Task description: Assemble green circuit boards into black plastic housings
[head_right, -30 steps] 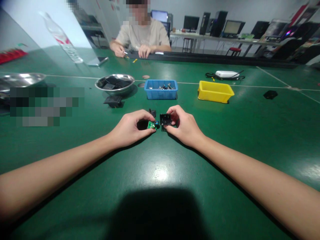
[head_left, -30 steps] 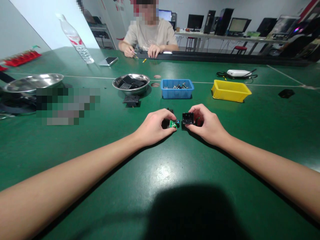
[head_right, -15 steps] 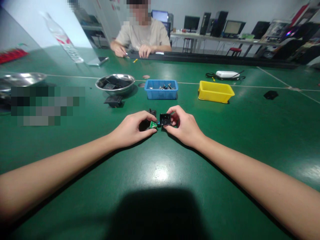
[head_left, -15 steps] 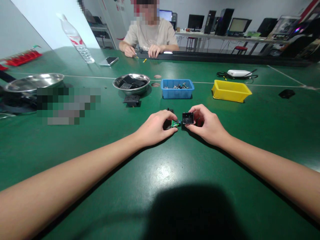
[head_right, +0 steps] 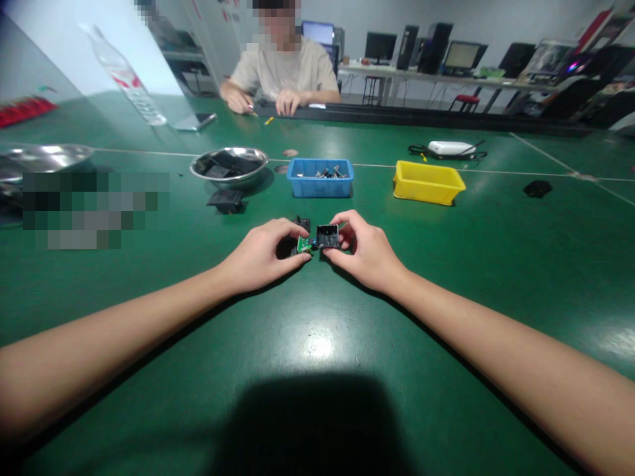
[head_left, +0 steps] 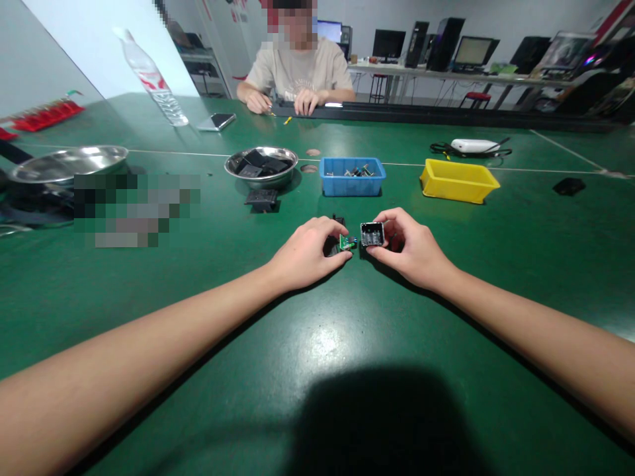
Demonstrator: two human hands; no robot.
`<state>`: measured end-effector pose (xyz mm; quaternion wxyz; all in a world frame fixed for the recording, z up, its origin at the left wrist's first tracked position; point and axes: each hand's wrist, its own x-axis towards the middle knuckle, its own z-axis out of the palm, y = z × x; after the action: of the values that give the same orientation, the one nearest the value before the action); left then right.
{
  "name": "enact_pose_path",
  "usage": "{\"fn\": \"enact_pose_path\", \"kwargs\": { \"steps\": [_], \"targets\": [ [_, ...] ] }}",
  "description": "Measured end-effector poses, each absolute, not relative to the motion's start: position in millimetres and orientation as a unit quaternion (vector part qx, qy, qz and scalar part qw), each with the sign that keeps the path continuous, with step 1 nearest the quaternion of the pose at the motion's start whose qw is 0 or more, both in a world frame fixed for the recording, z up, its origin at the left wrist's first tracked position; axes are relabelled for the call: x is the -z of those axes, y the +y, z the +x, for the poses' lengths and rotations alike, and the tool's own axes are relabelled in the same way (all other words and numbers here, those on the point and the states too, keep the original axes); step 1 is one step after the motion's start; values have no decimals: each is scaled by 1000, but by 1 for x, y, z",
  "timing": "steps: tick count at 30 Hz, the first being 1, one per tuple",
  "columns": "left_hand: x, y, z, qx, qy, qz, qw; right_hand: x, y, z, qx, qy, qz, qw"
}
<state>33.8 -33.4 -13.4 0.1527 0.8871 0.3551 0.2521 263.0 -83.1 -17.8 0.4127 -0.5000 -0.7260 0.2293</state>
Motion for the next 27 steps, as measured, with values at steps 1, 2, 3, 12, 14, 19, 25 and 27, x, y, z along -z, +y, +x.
{"fn": "enact_pose_path", "kwargs": {
  "steps": [1, 2, 3, 12, 14, 19, 25, 27],
  "targets": [
    [13, -34, 34, -254, 356, 886, 154, 17, -83, 263, -228, -727, -501, 411],
    [13, -34, 34, -257, 357, 885, 155, 17, -83, 263, -226, -727, -501, 411],
    [12, -34, 34, -262, 358, 883, 157, 17, -84, 263, -223, -728, -502, 410],
    [10, -38, 33, -332, 358, 848, 208, 19, -82, 262, -220, -726, -502, 416],
    [10, -39, 33, -348, 361, 839, 212, 19, -83, 263, -219, -725, -503, 417],
    [10, -39, 33, -353, 366, 837, 202, 20, -83, 263, -220, -725, -503, 416],
    [10, -39, 33, -354, 356, 843, 196, 19, -83, 263, -226, -724, -506, 412],
    [10, -38, 32, -358, 351, 844, 194, 19, -83, 263, -225, -723, -507, 412]
  ]
}}
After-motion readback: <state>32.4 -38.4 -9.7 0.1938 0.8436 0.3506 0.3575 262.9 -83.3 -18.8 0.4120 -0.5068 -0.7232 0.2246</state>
